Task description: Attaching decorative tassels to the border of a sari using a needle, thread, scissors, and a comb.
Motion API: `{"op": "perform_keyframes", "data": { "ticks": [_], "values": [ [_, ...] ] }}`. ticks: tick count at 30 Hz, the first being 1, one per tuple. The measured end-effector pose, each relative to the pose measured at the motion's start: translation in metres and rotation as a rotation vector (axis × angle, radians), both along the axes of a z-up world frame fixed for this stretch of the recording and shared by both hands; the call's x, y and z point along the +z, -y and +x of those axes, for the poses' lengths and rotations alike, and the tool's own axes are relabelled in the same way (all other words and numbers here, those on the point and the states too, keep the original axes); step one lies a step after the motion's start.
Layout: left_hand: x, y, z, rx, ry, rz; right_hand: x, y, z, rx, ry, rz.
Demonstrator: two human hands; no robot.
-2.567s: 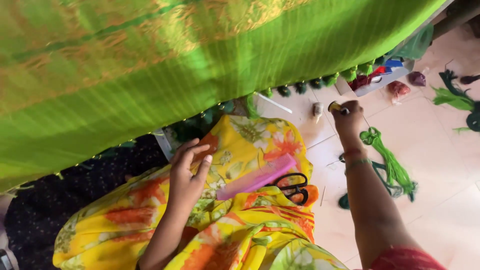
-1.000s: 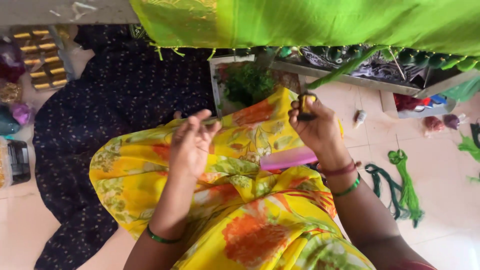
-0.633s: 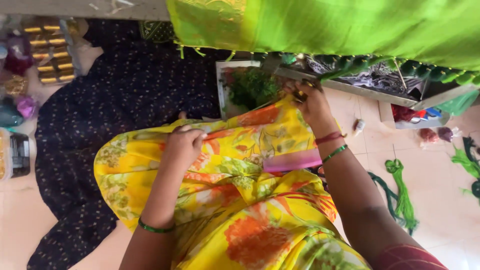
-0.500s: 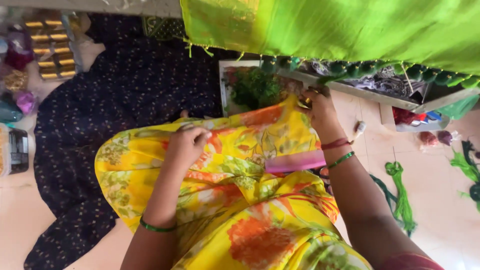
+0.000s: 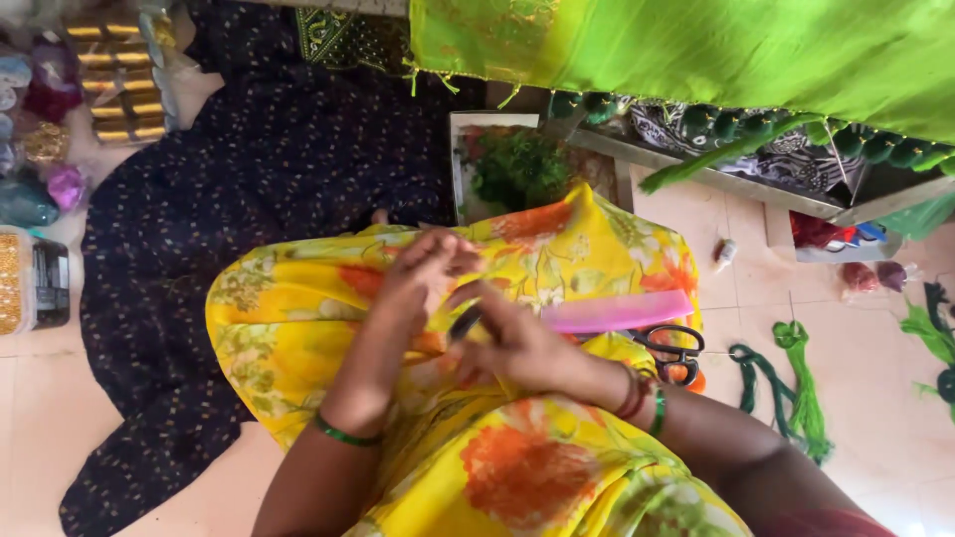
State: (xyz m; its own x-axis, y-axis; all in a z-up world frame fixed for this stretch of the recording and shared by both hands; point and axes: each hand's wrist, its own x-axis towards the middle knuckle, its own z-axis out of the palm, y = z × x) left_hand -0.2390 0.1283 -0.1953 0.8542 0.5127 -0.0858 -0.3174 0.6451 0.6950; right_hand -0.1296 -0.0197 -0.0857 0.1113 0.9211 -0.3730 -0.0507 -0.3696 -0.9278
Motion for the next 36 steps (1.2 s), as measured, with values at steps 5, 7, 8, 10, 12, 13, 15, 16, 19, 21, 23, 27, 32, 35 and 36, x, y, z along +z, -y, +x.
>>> {"op": "perform_keyframes", "data": {
  "ticks": [5,7,8,10,12,13,15,16,19,21,23,27,32,35,36],
  "values": [
    [0.073,0.037,-0.021,-0.077,0.201,-0.038,0.047,-0.026,-0.007,0.318,-0.163,-0.039],
    [-0.013,0.030,-0.003,-0.173,-0.276,0.321,0.060,-0.035,0.019,0.117,-0.292,-0.111],
    [-0.027,0.021,-0.004,-0.172,-0.272,0.319,0.054,-0.039,0.045,0.118,-0.288,-0.113],
    [-0.054,0.005,-0.006,-0.299,0.043,0.377,0.043,-0.045,0.095,-0.120,-0.179,-0.025],
    [-0.075,-0.003,-0.003,-0.206,0.042,0.289,0.001,-0.045,0.156,-0.205,-0.203,0.030],
    [-0.086,-0.007,-0.002,-0.113,0.034,0.196,-0.020,-0.043,0.187,-0.287,-0.234,0.080],
    [-0.092,-0.015,0.006,0.078,0.108,0.032,-0.059,-0.037,0.228,-0.451,-0.303,0.160],
    [-0.095,-0.020,0.009,0.272,0.179,-0.132,-0.079,-0.034,0.248,-0.609,-0.374,0.243],
    [-0.100,-0.025,0.009,0.356,0.032,-0.355,-0.138,-0.021,0.290,-0.828,-0.374,0.239],
    [-0.108,-0.024,0.010,0.346,-0.003,-0.358,-0.134,-0.012,0.278,-0.863,-0.375,0.204],
    [-0.110,-0.024,0.008,0.335,-0.044,-0.364,-0.125,-0.009,0.264,-0.899,-0.380,0.165],
    [-0.109,-0.023,0.008,0.300,0.010,-0.357,-0.115,-0.008,0.257,-0.896,-0.298,0.156],
    [-0.109,-0.024,0.008,0.338,-0.037,-0.372,-0.123,-0.013,0.275,-0.797,-0.358,0.311],
    [-0.106,-0.021,0.008,0.316,-0.026,-0.324,-0.129,-0.007,0.276,-0.743,-0.279,0.266],
    [-0.108,-0.021,0.009,0.305,0.024,-0.323,-0.135,-0.004,0.279,-0.856,-0.279,0.133]
  ]
}}
